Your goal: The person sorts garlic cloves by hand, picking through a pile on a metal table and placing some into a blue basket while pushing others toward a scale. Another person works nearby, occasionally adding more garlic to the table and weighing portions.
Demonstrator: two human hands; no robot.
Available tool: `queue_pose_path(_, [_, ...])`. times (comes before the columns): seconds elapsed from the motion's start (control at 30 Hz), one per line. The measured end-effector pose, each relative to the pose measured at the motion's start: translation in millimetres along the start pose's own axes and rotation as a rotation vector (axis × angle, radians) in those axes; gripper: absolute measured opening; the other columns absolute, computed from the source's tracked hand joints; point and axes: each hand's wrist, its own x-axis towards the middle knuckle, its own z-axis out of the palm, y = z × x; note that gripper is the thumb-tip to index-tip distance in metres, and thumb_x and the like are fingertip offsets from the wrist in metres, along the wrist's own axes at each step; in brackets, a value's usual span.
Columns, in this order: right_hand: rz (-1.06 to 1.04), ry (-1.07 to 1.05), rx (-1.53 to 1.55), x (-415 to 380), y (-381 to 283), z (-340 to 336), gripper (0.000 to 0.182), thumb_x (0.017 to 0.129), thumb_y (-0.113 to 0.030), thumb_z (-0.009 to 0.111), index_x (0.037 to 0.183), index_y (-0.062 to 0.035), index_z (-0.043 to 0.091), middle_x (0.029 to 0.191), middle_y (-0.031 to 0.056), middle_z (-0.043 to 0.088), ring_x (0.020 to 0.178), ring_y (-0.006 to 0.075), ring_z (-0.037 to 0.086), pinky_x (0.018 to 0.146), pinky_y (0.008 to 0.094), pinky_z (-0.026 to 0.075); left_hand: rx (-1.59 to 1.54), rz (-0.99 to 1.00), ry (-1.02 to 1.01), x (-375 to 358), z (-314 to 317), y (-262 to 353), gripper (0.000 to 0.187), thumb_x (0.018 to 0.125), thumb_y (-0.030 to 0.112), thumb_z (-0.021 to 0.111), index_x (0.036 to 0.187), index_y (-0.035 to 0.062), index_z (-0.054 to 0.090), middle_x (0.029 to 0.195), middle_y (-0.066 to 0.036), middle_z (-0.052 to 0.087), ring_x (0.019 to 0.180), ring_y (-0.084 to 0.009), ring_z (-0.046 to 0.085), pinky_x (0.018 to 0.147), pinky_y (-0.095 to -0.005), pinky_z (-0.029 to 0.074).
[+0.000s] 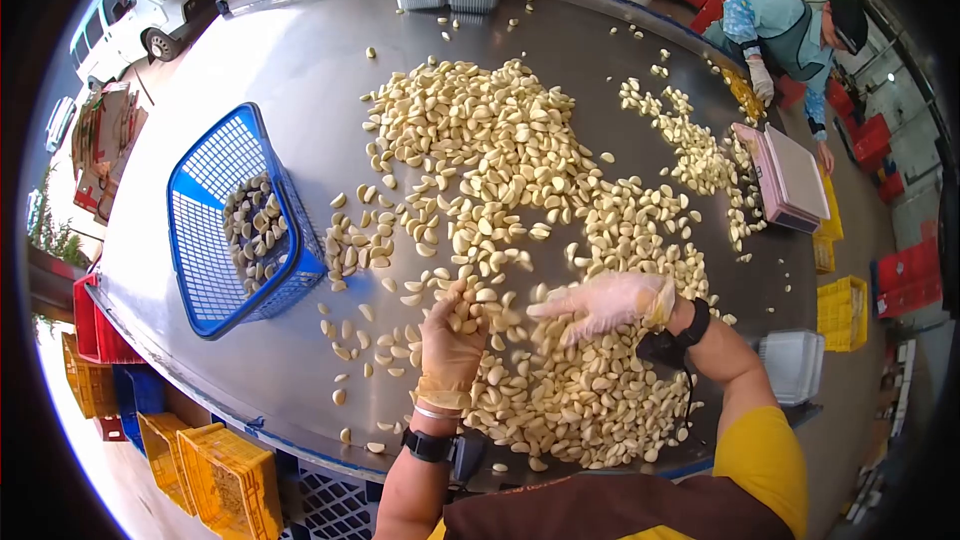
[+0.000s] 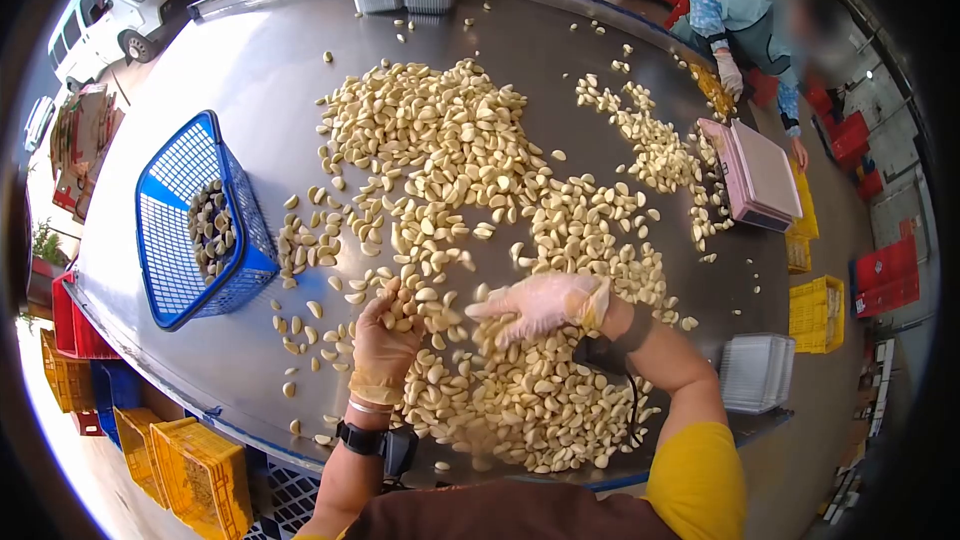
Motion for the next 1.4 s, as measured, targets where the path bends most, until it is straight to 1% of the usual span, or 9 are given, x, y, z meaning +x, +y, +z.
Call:
queue_pose_path(0.07, [0.120,0.194,0.198,3,-1,-28,0.050,0.098,-0.050,0.054,0.145,-0.0326,0.050,0.141,-0.0024,0.058,0.122,0.0246,0.061,0.109,0.0357,0.044,0.010,-0.016,-0.037,2,-7,-3,0.030,0.096,0.016,0.055,0.124,0.0047,0.060,0.101,-0.002,0.066,0.085,-0.0136,0.058,0.077,-0.0271,0.048])
queue_pose_path(0.17, [0.169,0.993,0.211,65,63,-54,0.030,0.096,-0.028,0.063,0.115,-0.0060,0.070,0.105,0.0127,0.073,0.095,0.0269,0.068,0.087,0.0390,0.053,0.034,-0.034,-0.088,3,-12,-3,0.031,0.096,0.016,0.055,0.125,0.0048,0.060,0.105,-0.002,0.067,0.086,-0.0134,0.058,0.080,-0.0272,0.047])
queue_pose_path(0.27, [0.222,1.326,-0.102,114,134,-54,0.034,0.087,-0.025,0.070,0.117,-0.0092,0.068,0.110,0.0098,0.068,0.101,0.0283,0.063,0.091,0.0429,0.048,0.030,-0.030,-0.074,1,-9,-1,0.031,0.096,0.017,0.055,0.125,0.0059,0.060,0.110,-0.002,0.068,0.087,-0.0132,0.058,0.081,-0.0274,0.047])
queue_pose_path(0.4, [0.352,1.177,-0.367,102,96,-19,0.058,0.084,-0.034,0.073,0.139,-0.0227,0.055,0.135,0.0085,0.055,0.117,0.0325,0.054,0.097,0.0503,0.042,-0.028,-0.015,-0.068,3,-7,4,0.030,0.096,0.016,0.055,0.124,0.0063,0.061,0.109,-0.003,0.069,0.088,-0.0140,0.059,0.081,-0.0283,0.048])
queue_pose_path(0.57, [0.401,1.315,-0.058,88,109,-32,0.015,0.086,-0.024,0.070,0.097,-0.0148,0.073,0.093,0.0085,0.069,0.090,0.0297,0.065,0.080,0.0427,0.051,-0.011,-0.041,-0.053,-3,-4,-3,0.025,0.096,0.016,0.056,0.117,0.0046,0.063,0.102,-0.003,0.068,0.085,-0.0151,0.059,0.079,-0.0289,0.048])
queue_pose_path(0.87, [0.586,1.149,-0.498,135,134,-53,0.029,0.084,-0.017,0.068,0.113,-0.0174,0.067,0.094,0.0079,0.067,0.093,0.0306,0.064,0.081,0.0473,0.049,-0.019,-0.049,-0.045,3,-9,-4,0.025,0.096,0.017,0.057,0.117,0.0046,0.063,0.097,-0.003,0.067,0.085,-0.0161,0.060,0.076,-0.0293,0.048])
queue_pose_path(1.13, [0.533,1.474,-0.019,147,141,-42,0.033,0.081,-0.014,0.073,0.113,-0.0190,0.068,0.108,0.0056,0.067,0.101,0.0304,0.061,0.087,0.0474,0.046,-0.004,-0.056,-0.038,3,-4,-2,0.027,0.097,0.018,0.057,0.118,0.0036,0.063,0.095,-0.002,0.065,0.083,-0.0148,0.059,0.075,-0.0284,0.047])
queue_pose_path(1.33, [0.502,1.284,-0.186,143,135,-55,0.042,0.082,-0.021,0.073,0.123,-0.0207,0.064,0.106,0.0068,0.063,0.105,0.0286,0.058,0.090,0.0480,0.043,0.034,-0.047,-0.027,1,-2,-5,0.024,0.097,0.018,0.057,0.116,0.0038,0.064,0.094,-0.002,0.065,0.082,-0.0140,0.059,0.075,-0.0282,0.047])
queue_pose_path(1.4, [0.718,1.170,-0.479,158,126,-63,0.036,0.084,-0.025,0.070,0.118,-0.0159,0.067,0.105,0.0078,0.064,0.103,0.0288,0.058,0.086,0.0460,0.046,0.064,-0.053,0.001,1,-4,-9,0.024,0.098,0.018,0.057,0.116,0.0037,0.063,0.095,-0.002,0.065,0.082,-0.0139,0.059,0.075,-0.0282,0.047])
